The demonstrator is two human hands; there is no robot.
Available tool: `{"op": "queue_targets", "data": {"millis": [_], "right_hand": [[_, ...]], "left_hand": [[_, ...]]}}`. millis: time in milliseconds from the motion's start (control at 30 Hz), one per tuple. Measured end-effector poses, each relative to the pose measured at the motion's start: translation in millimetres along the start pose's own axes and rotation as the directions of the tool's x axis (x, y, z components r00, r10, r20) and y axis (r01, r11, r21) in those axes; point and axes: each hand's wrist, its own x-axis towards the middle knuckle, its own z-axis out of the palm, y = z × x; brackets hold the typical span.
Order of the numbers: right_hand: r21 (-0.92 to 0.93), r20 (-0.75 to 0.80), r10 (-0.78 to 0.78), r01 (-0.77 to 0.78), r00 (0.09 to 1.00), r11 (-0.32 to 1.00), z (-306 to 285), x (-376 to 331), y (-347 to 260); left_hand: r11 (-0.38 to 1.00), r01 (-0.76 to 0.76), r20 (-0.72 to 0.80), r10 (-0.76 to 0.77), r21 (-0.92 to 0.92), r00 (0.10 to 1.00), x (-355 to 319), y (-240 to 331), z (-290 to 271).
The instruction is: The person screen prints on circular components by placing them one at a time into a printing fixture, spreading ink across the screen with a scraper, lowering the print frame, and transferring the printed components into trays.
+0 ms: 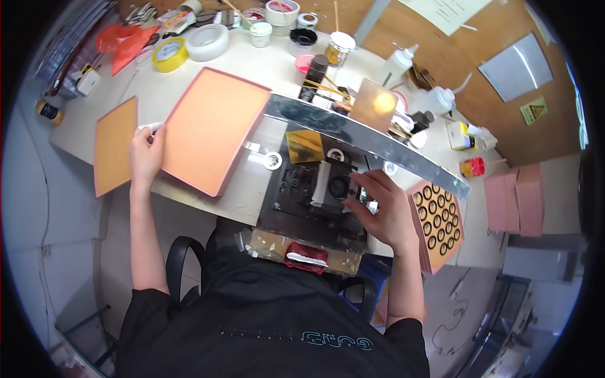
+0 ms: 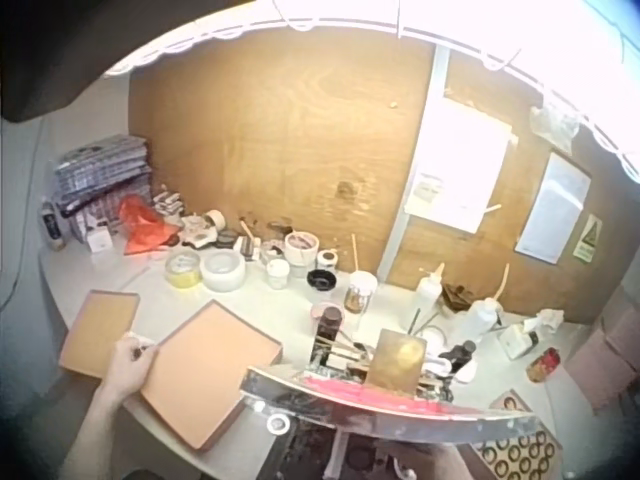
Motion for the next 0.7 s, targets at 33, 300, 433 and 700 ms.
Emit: {"op": "queue_targets", "data": {"millis": [33, 300, 433, 700], "right_hand": [[0.003, 0.003, -0.014, 0.014, 1.000, 1.000, -0.3, 1.9, 0.5], [0.087, -0.134, 0.061, -0.049, 0.989, 0.995, -10.7, -18.2, 1.4], [0.045, -0.373, 0.360, -0.371, 0.855, 0.928, -48.8, -85.9, 26.6], [0.123, -0.642, 0.611, -0.724, 0.464, 0.679, -75.3, -226.7, 69.0]], "left_hand": [[1.000, 0.005, -0.013, -0.005, 0.006, 1.000, -1.5, 3.6, -2.4], [0.986, -0.141, -0.126, 0.129, -0.093, 0.984, 14.3, 0.4, -19.3], [0.953, 0.120, -0.027, -0.133, -0.277, 0.991, 0.8, -26.2, -85.6], [0.869, 0.211, 0.109, -0.181, -0.448, 0.977, -58.7, -23.3, -117.8]]}}
